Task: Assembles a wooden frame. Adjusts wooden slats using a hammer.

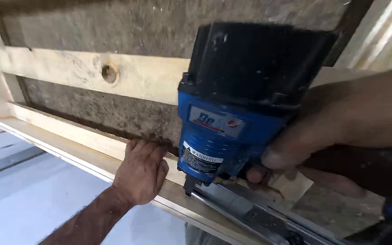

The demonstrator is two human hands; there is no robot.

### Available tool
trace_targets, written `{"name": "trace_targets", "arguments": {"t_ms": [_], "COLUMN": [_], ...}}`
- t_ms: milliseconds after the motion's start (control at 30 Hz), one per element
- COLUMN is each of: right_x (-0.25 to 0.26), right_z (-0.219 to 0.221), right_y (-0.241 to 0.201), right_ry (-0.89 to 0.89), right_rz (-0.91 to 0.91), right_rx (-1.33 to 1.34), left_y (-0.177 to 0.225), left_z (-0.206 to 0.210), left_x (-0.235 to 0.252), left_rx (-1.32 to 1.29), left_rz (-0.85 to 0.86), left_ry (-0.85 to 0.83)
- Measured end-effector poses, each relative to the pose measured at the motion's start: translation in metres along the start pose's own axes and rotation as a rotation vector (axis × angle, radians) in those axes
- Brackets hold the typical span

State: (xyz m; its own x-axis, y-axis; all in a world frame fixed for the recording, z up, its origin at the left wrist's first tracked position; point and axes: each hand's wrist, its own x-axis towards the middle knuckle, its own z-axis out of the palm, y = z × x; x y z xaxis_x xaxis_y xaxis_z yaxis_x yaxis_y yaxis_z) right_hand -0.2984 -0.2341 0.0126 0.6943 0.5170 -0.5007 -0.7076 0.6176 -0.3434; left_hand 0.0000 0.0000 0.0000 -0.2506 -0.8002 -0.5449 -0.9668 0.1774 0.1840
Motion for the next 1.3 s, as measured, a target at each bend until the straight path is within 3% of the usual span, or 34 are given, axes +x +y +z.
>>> {"name": "trace_targets", "arguments": {"t_ms": [167, 233, 333, 433, 467, 533, 567, 600, 633, 667, 733, 767, 800, 833, 967, 1067, 1300], "right_x": [-0.002, -0.003, -0.004, 0.0, 0.01, 0.05, 0.069, 0.072, 0.055, 0.036, 0.0, 0.001, 0.007, 0.013, 0.026, 0.049, 0.071], "right_z": [-0.002, 0.007, 0.011, 0.029, 0.04, 0.07, 0.08, 0.08, 0.073, 0.078, 0.089, 0.087, 0.086, 0.084, 0.062, 0.041, 0.015], "right_y": [0.042, 0.036, 0.026, 0.034, 0.051, 0.09, 0.091, 0.098, 0.106, 0.089, 0.009, -0.016, -0.025, -0.03, -0.076, -0.069, -0.069], "right_ry": [0.228, 0.347, 0.385, 0.484, 0.636, 1.18, 1.408, 1.44, 1.231, 1.119, 0.726, 0.564, 0.472, 0.439, 0.337, 0.282, 0.208], "right_rz": [-0.184, -0.159, -0.044, -0.108, -0.212, -0.678, -0.824, -0.95, -1.009, -0.876, -0.278, -0.156, -0.166, -0.193, -0.013, -0.024, -0.065], "right_rx": [0.083, 0.06, 0.009, -0.132, -0.189, -0.261, -0.235, -0.291, -0.434, -0.407, -0.144, 0.009, 0.113, 0.159, 0.001, 0.023, 0.126], "left_y": [-0.005, -0.006, -0.013, -0.034, -0.047, -0.081, -0.098, -0.111, -0.119, -0.122, -0.118, -0.114, -0.111, -0.109, -0.104, -0.102, -0.102], "left_z": [-0.003, -0.003, -0.003, -0.01, -0.014, -0.022, -0.024, -0.024, -0.023, -0.022, -0.019, -0.016, -0.013, -0.011, -0.01, -0.013, -0.01], "left_x": [0.0, -0.002, -0.004, -0.013, -0.02, -0.033, -0.037, -0.039, -0.04, -0.039, -0.032, -0.029, -0.026, -0.024, -0.022, -0.02, -0.013], "left_rx": [-0.01, -0.064, -0.282, -0.418, -0.398, -0.332, -0.308, -0.291, -0.275, -0.265, -0.232, -0.195, -0.157, -0.126, -0.013, 0.033, -0.002], "left_rz": [0.01, 0.016, 0.041, 0.107, 0.124, 0.139, 0.138, 0.141, 0.143, 0.14, 0.116, 0.11, 0.106, 0.1, 0.036, 0.001, 0.028], "left_ry": [-0.016, -0.002, 0.109, 0.157, 0.154, 0.15, 0.144, 0.139, 0.132, 0.124, 0.073, 0.06, 0.061, 0.071, 0.067, -0.003, 0.051]}}
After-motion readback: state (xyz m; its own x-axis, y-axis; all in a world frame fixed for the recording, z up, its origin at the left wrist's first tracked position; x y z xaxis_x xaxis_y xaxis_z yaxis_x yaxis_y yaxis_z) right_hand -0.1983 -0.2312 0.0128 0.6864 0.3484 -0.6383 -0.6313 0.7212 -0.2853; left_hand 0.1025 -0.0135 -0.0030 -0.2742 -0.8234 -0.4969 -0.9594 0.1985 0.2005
